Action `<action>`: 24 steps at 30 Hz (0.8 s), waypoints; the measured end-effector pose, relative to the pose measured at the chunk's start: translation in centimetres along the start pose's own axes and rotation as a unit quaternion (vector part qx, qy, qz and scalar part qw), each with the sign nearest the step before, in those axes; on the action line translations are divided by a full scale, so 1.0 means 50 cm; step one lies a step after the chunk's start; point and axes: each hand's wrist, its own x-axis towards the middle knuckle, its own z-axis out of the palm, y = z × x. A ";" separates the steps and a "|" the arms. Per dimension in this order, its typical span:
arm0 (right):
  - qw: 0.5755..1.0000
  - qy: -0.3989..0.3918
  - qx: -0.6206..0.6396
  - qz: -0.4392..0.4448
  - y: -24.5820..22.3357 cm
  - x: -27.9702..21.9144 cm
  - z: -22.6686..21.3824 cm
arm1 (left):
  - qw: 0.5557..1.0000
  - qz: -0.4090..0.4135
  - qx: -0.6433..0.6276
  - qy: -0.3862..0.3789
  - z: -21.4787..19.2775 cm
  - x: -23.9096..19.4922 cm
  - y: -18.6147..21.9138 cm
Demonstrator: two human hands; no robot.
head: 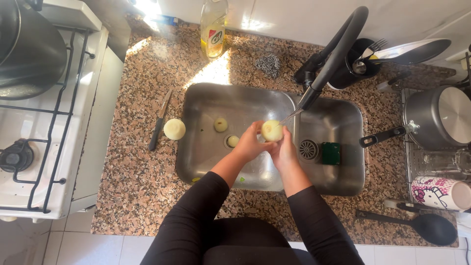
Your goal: Cleaning a kitchen table and washing peeled onions in a sink.
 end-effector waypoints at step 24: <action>0.532 -0.257 -0.792 -0.155 0.216 0.047 0.028 | 0.899 0.174 0.337 0.218 -0.270 -0.248 0.047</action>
